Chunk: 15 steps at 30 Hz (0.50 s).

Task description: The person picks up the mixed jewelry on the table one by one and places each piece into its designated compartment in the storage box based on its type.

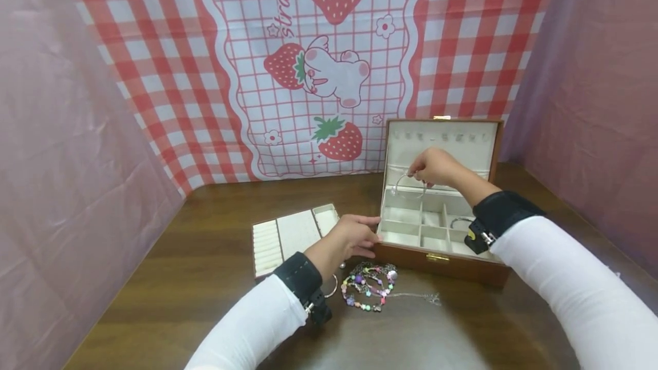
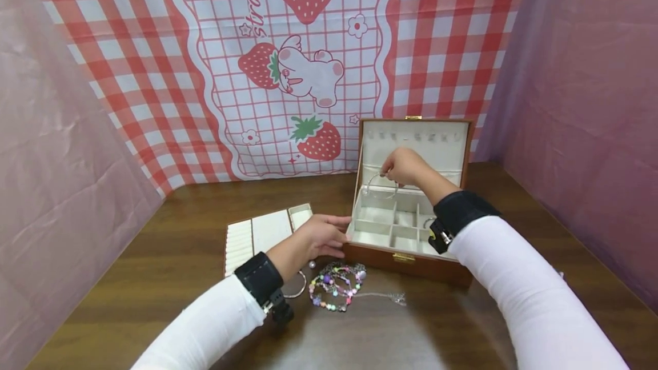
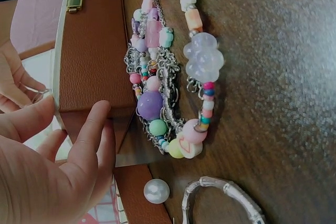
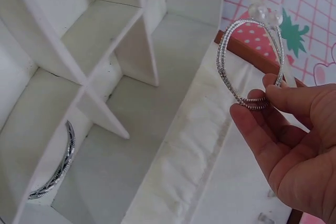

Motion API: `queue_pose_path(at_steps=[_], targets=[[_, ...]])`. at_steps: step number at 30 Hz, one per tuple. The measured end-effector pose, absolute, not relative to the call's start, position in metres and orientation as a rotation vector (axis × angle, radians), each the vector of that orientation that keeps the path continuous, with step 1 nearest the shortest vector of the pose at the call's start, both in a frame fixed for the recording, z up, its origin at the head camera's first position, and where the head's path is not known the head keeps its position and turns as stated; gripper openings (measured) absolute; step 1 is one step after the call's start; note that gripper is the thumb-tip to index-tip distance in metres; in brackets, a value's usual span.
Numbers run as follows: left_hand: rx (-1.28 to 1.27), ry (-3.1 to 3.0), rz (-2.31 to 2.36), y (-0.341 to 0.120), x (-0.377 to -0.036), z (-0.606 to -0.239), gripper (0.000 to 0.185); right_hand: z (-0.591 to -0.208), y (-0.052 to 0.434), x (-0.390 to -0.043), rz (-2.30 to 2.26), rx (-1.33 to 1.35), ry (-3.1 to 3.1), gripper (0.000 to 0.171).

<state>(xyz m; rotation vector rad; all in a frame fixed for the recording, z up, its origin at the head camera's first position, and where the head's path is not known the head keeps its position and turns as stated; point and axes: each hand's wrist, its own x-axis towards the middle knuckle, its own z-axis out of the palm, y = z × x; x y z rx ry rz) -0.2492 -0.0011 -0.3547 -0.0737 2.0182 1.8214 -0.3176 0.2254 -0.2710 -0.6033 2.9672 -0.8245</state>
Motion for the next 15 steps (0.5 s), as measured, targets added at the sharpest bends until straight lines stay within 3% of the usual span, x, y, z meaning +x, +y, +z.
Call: queue_pose_path(at_steps=[15], targets=[[-0.091, 2.015, 1.829, -0.001, -0.246, -0.356, 0.057, -0.292, 0.211, -0.323, -0.499, -0.895, 2.993, 0.02]])
